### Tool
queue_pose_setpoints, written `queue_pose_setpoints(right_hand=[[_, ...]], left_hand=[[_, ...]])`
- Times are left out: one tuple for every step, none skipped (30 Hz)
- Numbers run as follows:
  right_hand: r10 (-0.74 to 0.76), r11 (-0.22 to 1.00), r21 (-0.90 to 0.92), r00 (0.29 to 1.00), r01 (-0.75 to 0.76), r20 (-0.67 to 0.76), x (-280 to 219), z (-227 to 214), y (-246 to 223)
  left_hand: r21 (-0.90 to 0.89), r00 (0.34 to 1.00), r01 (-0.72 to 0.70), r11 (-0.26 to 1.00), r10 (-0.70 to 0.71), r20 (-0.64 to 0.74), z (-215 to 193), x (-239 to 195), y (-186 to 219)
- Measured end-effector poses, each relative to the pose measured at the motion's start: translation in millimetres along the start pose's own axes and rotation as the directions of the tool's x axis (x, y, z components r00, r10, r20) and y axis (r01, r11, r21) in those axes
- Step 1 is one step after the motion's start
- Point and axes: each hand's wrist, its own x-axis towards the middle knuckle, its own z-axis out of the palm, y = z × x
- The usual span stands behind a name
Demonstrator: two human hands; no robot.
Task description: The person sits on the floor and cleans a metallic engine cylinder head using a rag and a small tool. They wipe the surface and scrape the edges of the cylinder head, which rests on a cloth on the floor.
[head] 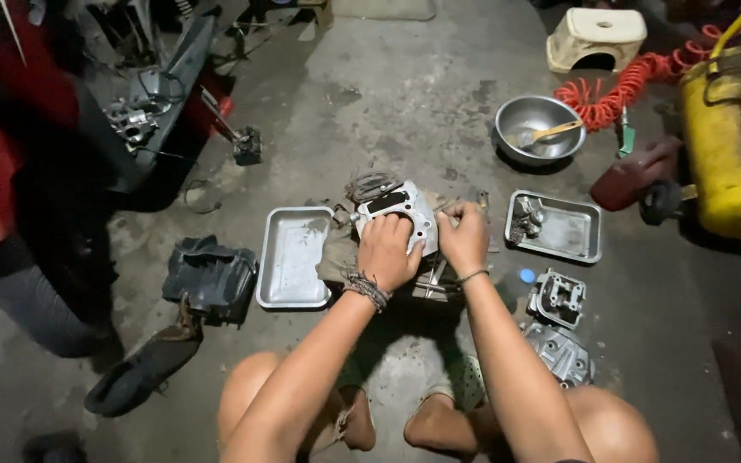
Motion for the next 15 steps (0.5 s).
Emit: queue_pose_setpoints(right_hand=[[0.002, 1.000, 0.002, 1.000, -0.002, 0.007, -9, -3, -3], [0.002, 1.000, 0.008, 1.000, -0.002, -0.009, -17, -6, -6], [0.003, 1.000, 0.010, 1.000, -0.003, -0.021, -26, -10, -9], [0.005, 1.000, 0.008, 1.000, -0.005, -0.009, -32, -11, -6], [-0.020, 1.000, -0.002, 0.999, 0.020, -0.033, -36, -11, -6], [-0.046, 0.999, -0.013, 0.997, 0.045, -0.056, -41, -13, -4], [-0.038, 0.999, -0.010, 0.998, 0.038, -0.047, -36, -8, -2], [-0.105, 0.993, -0.052, 0.993, 0.102, -0.058, -31, -4, -1], [-0.177, 0.981, -0.095, 0.981, 0.170, -0.074, -23, -1, -1], [-0.175, 0.981, -0.093, 0.982, 0.168, -0.073, -18, 1, -2], [-0.133, 0.988, -0.081, 0.990, 0.128, -0.049, -12, 2, -3], [-0.090, 0.994, -0.069, 0.996, 0.088, -0.025, -6, 3, -6], [-0.090, 0.993, -0.073, 0.996, 0.088, -0.026, -15, 3, -4], [-0.100, 0.992, -0.084, 0.994, 0.096, -0.045, -23, 3, -2], [-0.116, 0.989, -0.097, 0.991, 0.109, -0.069, -28, 2, -1]], left_hand=[[0.004, 1.000, 0.005, 1.000, -0.005, 0.005, 1, 2, -2], [0.012, 1.000, -0.012, 1.000, 0.012, -0.005, 1, 4, -4], [0.019, 1.000, -0.022, 1.000, 0.023, -0.014, 2, 4, -5], [0.021, 1.000, -0.012, 1.000, 0.012, -0.008, -2, 4, -4], [0.009, 0.997, -0.060, 0.998, 0.060, 0.042, -7, 6, -4], [-0.006, 0.990, -0.108, 0.994, 0.108, 0.092, -11, 7, -3], [-0.003, 0.989, -0.103, 0.995, 0.103, 0.103, -9, 6, -6], [-0.005, 0.982, -0.136, 0.991, 0.135, 0.131, -7, 4, -8], [-0.008, 0.973, -0.173, 0.985, 0.172, 0.151, -4, 6, -11], [-0.007, 0.973, -0.173, 0.985, 0.172, 0.154, -7, 6, -10], [-0.014, 0.970, -0.185, 0.983, 0.185, 0.158, -10, 8, -9], [-0.021, 0.967, -0.196, 0.980, 0.197, 0.162, -13, 10, -9], [-0.024, 0.967, -0.196, 0.980, 0.197, 0.160, -7, 6, -12], [-0.018, 0.967, -0.187, 0.982, 0.187, 0.174, -2, 3, -15], [-0.012, 0.967, -0.180, 0.984, 0.180, 0.180, 5, 3, -18]])
